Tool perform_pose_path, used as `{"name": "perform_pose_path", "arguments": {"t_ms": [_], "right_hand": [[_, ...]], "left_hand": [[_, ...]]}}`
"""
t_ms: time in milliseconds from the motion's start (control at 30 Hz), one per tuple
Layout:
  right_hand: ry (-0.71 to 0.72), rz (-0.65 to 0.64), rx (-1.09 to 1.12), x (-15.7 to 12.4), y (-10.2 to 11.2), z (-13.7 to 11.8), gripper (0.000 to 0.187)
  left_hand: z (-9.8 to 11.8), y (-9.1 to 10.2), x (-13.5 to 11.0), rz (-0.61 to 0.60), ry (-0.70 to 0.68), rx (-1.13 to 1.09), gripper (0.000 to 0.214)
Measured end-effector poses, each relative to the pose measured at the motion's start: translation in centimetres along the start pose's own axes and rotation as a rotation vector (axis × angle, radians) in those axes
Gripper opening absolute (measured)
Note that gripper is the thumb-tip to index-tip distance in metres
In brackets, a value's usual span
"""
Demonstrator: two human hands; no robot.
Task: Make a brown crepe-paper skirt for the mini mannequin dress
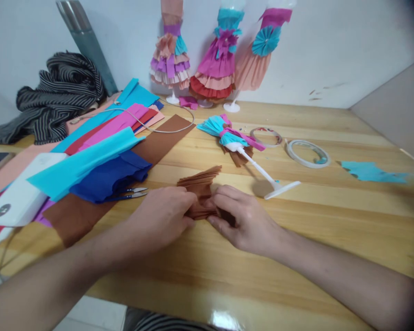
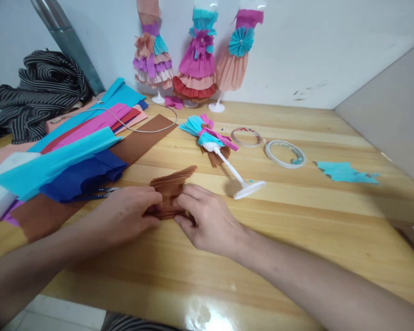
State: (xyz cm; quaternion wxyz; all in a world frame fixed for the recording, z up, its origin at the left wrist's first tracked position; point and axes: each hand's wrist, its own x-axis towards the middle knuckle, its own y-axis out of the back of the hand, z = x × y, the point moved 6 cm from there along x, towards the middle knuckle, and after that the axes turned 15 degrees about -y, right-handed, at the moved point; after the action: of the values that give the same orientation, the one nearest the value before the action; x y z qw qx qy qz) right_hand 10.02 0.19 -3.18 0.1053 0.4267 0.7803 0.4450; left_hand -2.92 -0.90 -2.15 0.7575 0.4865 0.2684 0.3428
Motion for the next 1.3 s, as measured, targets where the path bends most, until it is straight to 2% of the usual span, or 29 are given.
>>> {"name": "perform_pose_path", "arguments": {"t_ms": [300,567,733,867,967,1100,1300], "right_hand": [[0.124,-0.002,-0.056,-0.4,0.0,-1.2,0.010],[0.106,0.037,-0.132,-0.6,-0.1,-1.4,0.013],[0.085,0.020,-0.129,-0.4,-0.3,-0.9,0.020],[0.053,0.021,-0.079,-0.4,-0.2,-0.8,0.017],[-0.013,0.016,-0.053,-0.3,-0.1,-0.5,0.014],[-0.104,0.003,-0.085,-0.3,-0.1,-0.2,0.012],[-0.183,-0.021,-0.149,-0.1,0.0,0.0,0.012]], "left_hand": [[0.7,-0.1,-0.3,-0.034,-0.071,0.038,0.006],[1.1,-0.5,-0.3,-0.040,-0.045,0.094,0.004],[0.8,-0.9,-0.3,-0.054,-0.053,0.139,0.013],[0.8,-1.0,-0.1,-0.064,-0.073,0.139,0.017],[0.6,-0.9,-0.1,-0.079,-0.031,0.142,0.018],[0.4,-0.5,-0.1,-0.062,0.022,0.130,0.016],[0.4,-0.3,-0.2,-0.062,0.008,0.140,0.019]]}}
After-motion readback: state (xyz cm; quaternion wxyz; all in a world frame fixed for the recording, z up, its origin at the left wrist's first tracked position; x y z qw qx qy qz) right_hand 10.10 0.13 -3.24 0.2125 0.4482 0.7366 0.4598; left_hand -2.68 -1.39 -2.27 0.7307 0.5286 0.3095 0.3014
